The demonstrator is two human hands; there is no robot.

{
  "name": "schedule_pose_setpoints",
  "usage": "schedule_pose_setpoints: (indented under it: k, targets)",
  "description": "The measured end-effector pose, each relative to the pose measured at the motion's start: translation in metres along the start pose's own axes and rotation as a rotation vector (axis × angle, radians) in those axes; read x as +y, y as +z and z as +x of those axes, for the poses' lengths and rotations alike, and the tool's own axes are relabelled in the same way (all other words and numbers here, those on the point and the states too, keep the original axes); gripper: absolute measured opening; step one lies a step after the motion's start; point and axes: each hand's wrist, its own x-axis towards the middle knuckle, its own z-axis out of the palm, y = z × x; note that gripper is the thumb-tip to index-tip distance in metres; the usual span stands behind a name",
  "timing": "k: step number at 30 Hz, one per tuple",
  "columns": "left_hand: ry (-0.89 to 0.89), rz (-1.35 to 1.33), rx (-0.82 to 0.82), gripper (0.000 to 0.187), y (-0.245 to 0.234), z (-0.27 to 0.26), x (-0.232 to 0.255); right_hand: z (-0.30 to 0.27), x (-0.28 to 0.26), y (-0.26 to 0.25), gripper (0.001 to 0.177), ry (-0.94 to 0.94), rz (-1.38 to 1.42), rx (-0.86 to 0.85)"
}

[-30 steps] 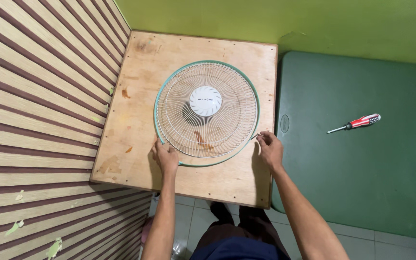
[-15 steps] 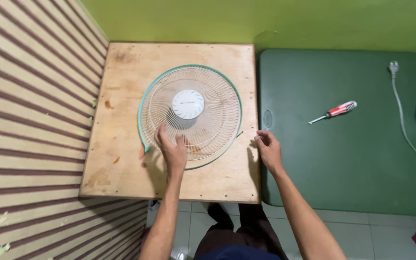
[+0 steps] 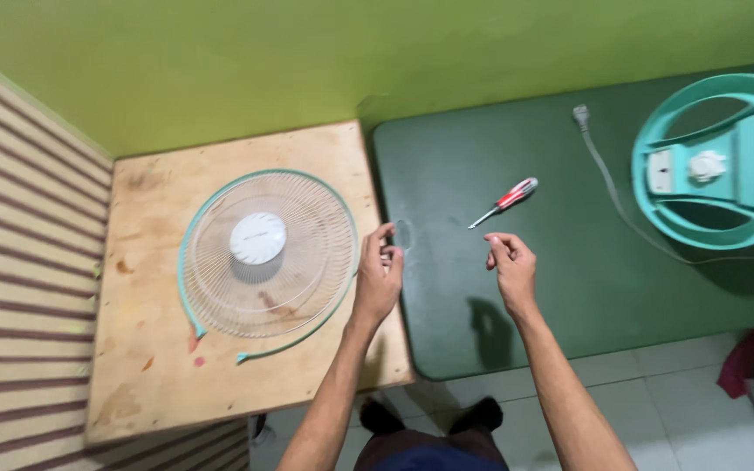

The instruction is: The person assembles a standing fan by attaching the outer ring to the front grille, securing the fan blades to the motor shaft, and fitting the front and rear grilles onto the fan head. The person uses a screwdriver to tighten the ring and secures the components by hand.

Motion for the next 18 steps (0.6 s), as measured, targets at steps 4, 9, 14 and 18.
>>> schedule_pose_setpoints:
  k: [4,9,14,18]
  targets:
    - [0.030,-0.052,-0.133,0.046,0.066,-0.001,0.040,0.016,-0.027,-0.072,0.026,-0.055,0.080,0.026]
    - [0.058,-0.104,-0.309,0.048,0.155,-0.005,0.091,0.026,-0.053,-0.161,0.031,-0.063,0.095,0.142]
    - [0.084,-0.110,-0.440,0.049,0.243,-0.006,0.135,0.028,-0.066,-0.243,0.036,-0.087,0.137,0.208]
    - [0.107,-0.125,-0.502,0.049,0.309,-0.010,0.165,0.031,-0.072,-0.306,0.036,-0.107,0.199,0.252]
